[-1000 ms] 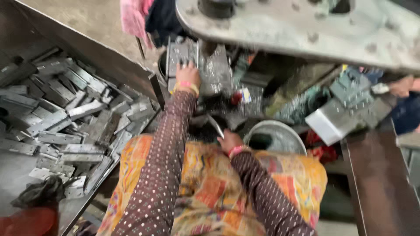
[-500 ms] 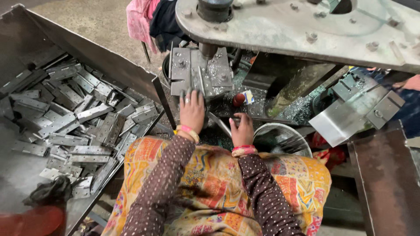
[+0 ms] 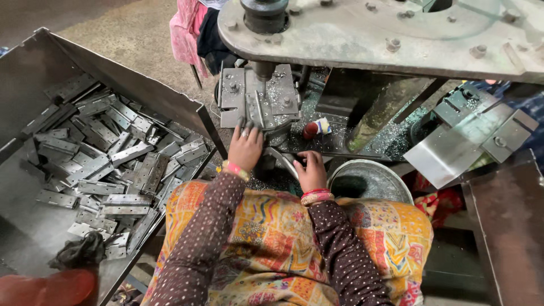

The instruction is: The person operates a manual punch press to process metal parts, placing individual metal brackets onto the die, pulling the lever to engage the press, and then placing the processed parts into a bin.

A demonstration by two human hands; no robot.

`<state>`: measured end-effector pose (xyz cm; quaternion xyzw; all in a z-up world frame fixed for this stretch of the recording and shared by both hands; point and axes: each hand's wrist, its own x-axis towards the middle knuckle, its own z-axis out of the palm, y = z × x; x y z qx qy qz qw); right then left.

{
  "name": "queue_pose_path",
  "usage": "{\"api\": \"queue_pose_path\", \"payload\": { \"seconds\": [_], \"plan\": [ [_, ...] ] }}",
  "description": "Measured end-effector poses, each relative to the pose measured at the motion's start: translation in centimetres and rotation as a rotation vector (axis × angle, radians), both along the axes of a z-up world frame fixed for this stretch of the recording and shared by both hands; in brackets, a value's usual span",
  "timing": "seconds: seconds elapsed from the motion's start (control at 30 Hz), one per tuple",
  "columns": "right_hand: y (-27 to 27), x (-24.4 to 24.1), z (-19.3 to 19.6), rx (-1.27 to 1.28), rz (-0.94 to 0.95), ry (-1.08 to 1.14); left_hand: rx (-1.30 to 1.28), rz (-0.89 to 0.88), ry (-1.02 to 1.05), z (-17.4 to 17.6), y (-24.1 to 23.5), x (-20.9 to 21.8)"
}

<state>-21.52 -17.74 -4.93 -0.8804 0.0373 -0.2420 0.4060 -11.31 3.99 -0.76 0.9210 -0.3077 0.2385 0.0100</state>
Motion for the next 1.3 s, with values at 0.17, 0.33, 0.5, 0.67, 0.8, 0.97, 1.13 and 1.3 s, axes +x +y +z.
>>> {"api": "queue_pose_path", "payload": {
  "seconds": [0.17,0.33,0.5,0.67,0.8,0.97,1.13,1.3],
  "plan": [
    [0.1,0.3,-0.5,0.010,-0.011,0.018,-0.020,0.151,-0.238,1.9,-0.2,-0.4],
    [0.0,0.2,-0.3,0.015,0.001,0.040,0.050,0.229,0.139,0.0,-1.5,3.7],
    [0.1,0.2,-0.2,-0.010,-0.017,0.046,0.239,0.190,0.014,-1.1,-1.5,5.0],
    [0.0,0.3,-0.3,-0.019,-0.021,0.070,0.236,0.094,-0.239,-0.7,-0.5,1.9],
    [0.0,0.4,-0.9,-0.018,-0.022,0.060,0.090,0.093,-0.113,1.0,0.0,0.5],
    [-0.1,0.7,-1.0,-0.042,-0.015,0.177,0.042,0.230,-0.079,0.1,-1.5,1.8],
    [-0.1,0.5,-0.4,0.008,0.043,0.253,0.032,0.107,-0.105,-2.5,-1.0,3.5],
    [0.0,0.5,-0.1,0.017,0.056,0.244,0.086,-0.043,-0.259,-1.1,0.0,1.1]
  ]
}}
